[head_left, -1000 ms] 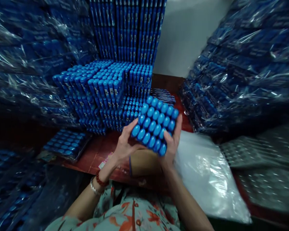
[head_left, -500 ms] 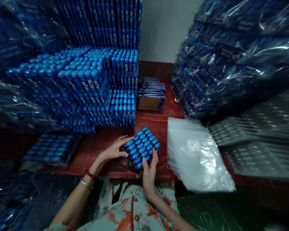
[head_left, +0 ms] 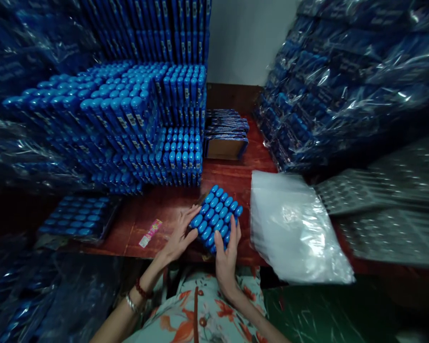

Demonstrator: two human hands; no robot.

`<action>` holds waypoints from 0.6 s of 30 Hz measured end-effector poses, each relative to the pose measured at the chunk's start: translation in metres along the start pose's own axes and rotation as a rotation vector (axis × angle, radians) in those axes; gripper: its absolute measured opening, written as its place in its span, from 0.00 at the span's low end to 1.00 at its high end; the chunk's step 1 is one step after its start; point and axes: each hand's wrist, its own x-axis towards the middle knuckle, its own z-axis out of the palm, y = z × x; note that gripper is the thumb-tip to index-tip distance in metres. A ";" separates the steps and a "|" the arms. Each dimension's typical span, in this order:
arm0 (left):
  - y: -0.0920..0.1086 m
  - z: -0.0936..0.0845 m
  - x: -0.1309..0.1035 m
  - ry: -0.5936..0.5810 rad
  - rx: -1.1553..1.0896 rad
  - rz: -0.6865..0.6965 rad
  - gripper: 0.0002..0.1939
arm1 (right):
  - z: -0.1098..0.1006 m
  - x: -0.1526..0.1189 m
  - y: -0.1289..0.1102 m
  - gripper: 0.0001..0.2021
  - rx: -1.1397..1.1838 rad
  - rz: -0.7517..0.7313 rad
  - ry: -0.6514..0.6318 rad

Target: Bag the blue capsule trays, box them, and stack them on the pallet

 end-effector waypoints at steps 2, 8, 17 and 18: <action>-0.008 -0.001 0.009 -0.044 0.028 -0.100 0.30 | 0.005 0.003 0.004 0.32 -0.013 0.027 0.011; -0.032 0.006 0.020 -0.057 0.160 -0.205 0.31 | 0.010 0.015 0.023 0.33 -0.108 -0.014 -0.065; -0.027 0.006 0.010 -0.031 -0.067 -0.243 0.34 | -0.004 0.052 0.034 0.36 -0.097 0.029 -0.007; -0.025 0.009 0.006 -0.017 -0.049 -0.242 0.33 | -0.003 0.059 0.035 0.38 -0.054 0.062 -0.029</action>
